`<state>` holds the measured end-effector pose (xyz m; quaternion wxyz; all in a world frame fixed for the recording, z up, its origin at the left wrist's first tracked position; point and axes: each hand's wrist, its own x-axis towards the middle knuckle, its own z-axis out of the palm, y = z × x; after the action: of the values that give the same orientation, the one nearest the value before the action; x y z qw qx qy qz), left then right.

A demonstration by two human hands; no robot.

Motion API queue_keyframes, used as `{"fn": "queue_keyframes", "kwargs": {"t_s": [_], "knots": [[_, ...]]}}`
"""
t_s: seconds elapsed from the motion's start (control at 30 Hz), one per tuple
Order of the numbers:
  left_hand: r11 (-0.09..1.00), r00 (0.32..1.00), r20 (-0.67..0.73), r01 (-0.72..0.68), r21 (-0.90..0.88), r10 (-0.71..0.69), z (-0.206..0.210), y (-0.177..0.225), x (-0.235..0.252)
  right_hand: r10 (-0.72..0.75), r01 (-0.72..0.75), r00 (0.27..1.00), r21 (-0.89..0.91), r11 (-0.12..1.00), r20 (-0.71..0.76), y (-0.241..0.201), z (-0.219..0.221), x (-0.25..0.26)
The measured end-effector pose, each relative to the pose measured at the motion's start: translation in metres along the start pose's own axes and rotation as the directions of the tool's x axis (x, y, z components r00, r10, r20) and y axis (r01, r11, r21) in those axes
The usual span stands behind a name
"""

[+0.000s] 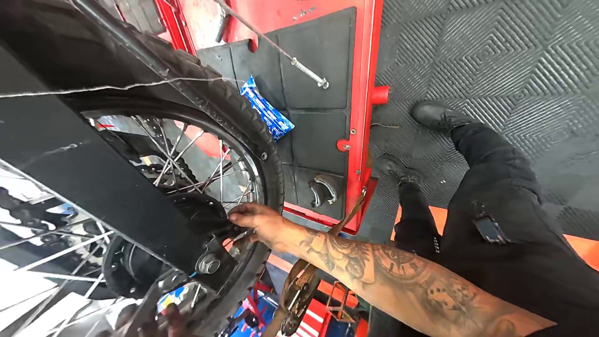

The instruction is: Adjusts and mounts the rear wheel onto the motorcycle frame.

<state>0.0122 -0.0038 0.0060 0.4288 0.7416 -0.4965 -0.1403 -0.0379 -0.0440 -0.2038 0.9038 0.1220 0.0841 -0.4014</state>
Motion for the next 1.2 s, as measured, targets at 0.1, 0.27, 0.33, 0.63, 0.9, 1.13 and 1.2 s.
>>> {"fn": "queue_keyframes", "kwargs": {"t_s": [0.1, 0.27, 0.33, 0.63, 0.9, 1.13, 1.2], "knots": [[0.998, 0.988, -0.152, 0.026, -0.051, -0.034, 0.036, 0.009, -0.036, -0.103, 0.098, 0.992, -0.071, 0.993, -0.071, -0.014, 0.006, 0.004], [0.967, 0.947, -0.276, 0.101, -0.236, -0.166, 0.041, -0.005, -0.034, -0.077, 0.041, 0.977, -0.178, 0.983, -0.201, -0.028, 0.025, 0.01], [0.97, 0.936, -0.303, 0.115, -0.215, -0.178, 0.045, -0.008, -0.033, -0.088, 0.04, 0.972, -0.216, 0.976, -0.218, -0.025, 0.028, 0.011], [0.987, 0.932, -0.349, 0.044, -0.153, -0.095, 0.043, -0.01, -0.029, -0.191, 0.053, 0.89, -0.321, 0.946, -0.414, -0.022, 0.058, -0.001], [0.926, 0.887, -0.361, 0.162, -0.341, -0.288, 0.043, -0.009, -0.039, -0.119, 0.062, 0.782, -0.114, 0.992, -0.612, -0.033, 0.077, 0.007], [0.751, 0.758, -0.375, 0.222, -0.622, -0.534, 0.059, -0.023, -0.05, -0.089, -0.026, 0.798, -0.182, 0.983, -0.596, -0.072, 0.097, 0.007], [0.747, 0.744, -0.384, 0.226, -0.625, -0.547, 0.063, -0.029, -0.051, -0.12, -0.019, 0.818, -0.236, 0.972, -0.563, -0.076, 0.099, 0.005]]}}
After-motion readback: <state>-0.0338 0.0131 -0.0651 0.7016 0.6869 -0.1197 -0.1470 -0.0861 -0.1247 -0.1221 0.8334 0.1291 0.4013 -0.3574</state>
